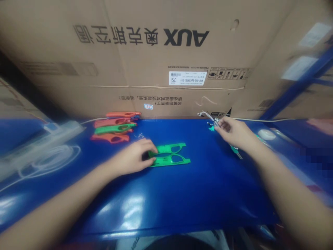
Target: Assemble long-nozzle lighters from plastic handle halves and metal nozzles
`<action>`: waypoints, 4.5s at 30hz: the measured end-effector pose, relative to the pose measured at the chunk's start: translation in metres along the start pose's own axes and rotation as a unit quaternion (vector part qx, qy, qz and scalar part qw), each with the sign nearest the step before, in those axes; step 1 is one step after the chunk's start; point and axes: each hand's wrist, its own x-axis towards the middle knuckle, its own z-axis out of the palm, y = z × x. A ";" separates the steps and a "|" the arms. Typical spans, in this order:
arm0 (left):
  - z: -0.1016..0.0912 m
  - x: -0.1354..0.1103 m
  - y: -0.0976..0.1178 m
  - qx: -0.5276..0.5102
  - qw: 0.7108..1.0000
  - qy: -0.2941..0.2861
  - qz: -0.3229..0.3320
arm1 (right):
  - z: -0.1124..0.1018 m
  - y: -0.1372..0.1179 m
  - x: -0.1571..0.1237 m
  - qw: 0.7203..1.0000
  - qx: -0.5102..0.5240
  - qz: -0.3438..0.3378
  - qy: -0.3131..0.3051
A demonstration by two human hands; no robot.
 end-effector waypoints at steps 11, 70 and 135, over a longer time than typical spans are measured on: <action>-0.024 -0.006 0.004 0.041 0.996 -0.073 -0.026 | 0.021 -0.070 -0.052 0.956 0.198 -0.194 -0.093; 0.030 -0.003 0.057 0.031 0.969 0.178 0.166 | 0.027 -0.095 -0.074 0.902 0.173 -0.284 -0.273; 0.013 -0.004 0.028 0.002 0.999 0.015 -0.033 | 0.038 -0.064 -0.055 0.879 -0.045 -0.416 -0.228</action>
